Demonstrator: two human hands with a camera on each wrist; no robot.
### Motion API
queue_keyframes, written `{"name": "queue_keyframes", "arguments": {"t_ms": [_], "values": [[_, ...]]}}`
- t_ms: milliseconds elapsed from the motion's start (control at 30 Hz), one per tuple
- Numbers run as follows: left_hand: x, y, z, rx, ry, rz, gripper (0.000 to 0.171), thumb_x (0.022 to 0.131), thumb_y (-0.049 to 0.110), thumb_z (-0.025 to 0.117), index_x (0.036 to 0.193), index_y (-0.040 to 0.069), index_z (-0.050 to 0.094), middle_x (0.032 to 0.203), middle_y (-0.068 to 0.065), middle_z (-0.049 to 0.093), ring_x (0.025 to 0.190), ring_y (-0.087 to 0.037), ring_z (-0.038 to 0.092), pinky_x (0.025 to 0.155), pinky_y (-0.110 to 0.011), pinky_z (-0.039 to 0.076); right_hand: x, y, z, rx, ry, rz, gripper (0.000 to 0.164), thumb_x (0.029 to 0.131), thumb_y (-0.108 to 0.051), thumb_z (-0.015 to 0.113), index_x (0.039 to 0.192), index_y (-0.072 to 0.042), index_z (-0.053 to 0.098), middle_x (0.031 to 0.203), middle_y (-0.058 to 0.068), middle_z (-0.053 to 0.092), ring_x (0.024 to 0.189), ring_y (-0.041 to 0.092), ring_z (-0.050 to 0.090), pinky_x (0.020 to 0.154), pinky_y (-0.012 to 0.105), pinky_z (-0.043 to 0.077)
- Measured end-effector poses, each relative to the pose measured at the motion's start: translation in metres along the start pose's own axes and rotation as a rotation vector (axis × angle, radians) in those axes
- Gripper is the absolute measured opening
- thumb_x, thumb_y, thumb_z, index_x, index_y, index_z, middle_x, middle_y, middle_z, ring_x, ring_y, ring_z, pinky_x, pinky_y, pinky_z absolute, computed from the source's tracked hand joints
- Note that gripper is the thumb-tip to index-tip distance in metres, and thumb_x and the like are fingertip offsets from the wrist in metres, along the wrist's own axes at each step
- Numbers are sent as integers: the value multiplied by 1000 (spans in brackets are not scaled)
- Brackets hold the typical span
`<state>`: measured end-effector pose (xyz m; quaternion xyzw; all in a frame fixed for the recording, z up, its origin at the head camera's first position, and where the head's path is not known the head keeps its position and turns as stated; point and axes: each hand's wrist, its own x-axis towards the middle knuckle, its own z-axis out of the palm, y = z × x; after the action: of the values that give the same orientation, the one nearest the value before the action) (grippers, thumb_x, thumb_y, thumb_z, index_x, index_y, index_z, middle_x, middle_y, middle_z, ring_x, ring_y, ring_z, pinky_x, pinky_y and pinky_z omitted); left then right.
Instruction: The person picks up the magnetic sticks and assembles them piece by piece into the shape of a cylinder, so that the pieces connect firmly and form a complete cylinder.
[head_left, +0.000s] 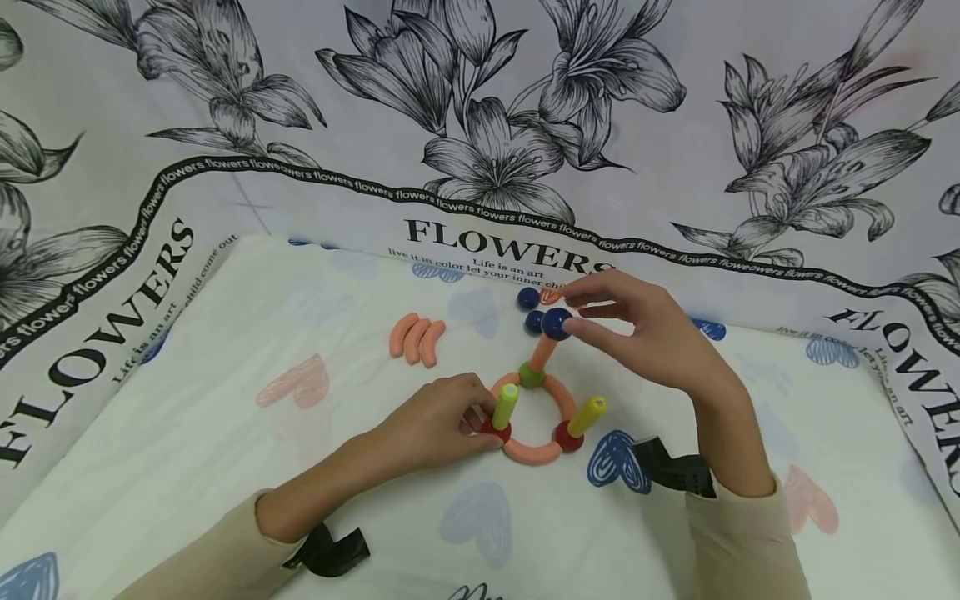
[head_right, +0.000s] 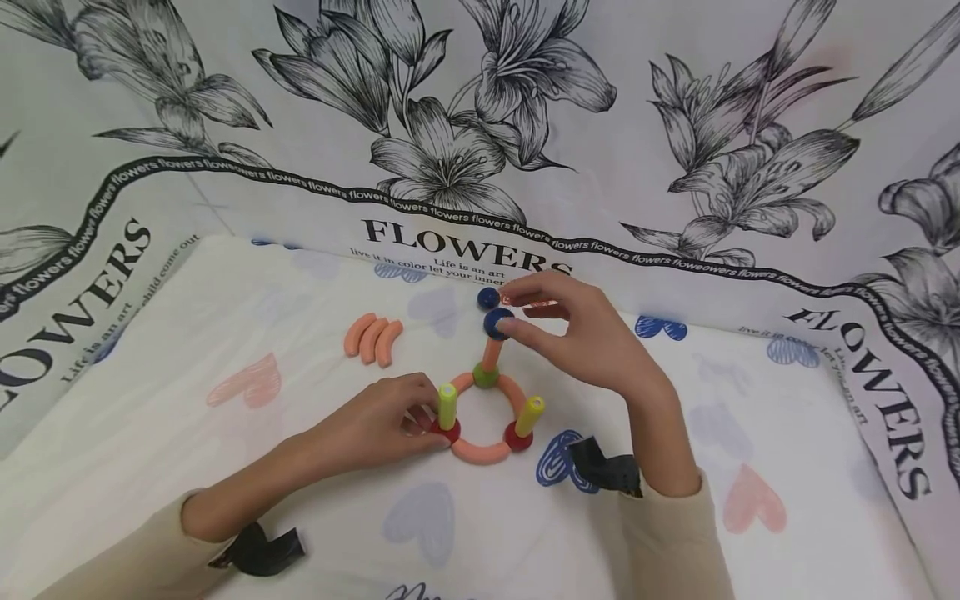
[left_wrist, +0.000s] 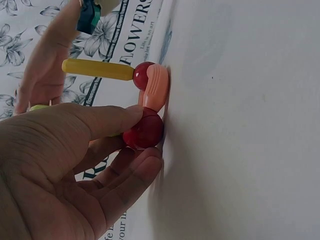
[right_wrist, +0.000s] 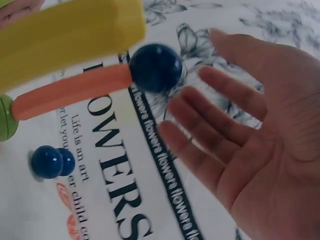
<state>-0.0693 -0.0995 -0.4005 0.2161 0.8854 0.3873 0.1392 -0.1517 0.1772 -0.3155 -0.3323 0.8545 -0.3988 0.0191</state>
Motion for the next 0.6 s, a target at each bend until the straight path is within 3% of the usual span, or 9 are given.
{"name": "queue_keyframes", "arguments": {"t_ms": [133,200,433,600], "values": [[2,1,1,6,-4,-3,20,89,20,87,106,15,78,105,4,70,87,-6,71,78,-20,57,0,16,-4,92,122,106,29,107,-16,64,135,-8,67,133,9,70,118,9,68,100,14,54],[3,2,0,13,-2,-3,20,89,20,87,106,16,79,105,4,70,87,-6,70,78,-19,57,2,22,-3,67,156,147,30,107,-19,64,135,-9,67,133,9,70,117,10,68,100,15,54],[3,1,0,21,-5,5,19,89,20,87,105,16,79,105,3,70,87,-7,70,78,-19,56,8,36,7,-68,115,155,35,105,-19,67,138,-7,65,135,14,69,125,29,67,108,53,56],[1,-1,4,0,-2,-4,19,88,19,87,105,16,79,104,3,70,86,-5,70,77,-18,57,14,47,16,-64,83,181,33,105,-17,66,137,-7,65,137,14,66,127,32,66,107,56,55]]}}
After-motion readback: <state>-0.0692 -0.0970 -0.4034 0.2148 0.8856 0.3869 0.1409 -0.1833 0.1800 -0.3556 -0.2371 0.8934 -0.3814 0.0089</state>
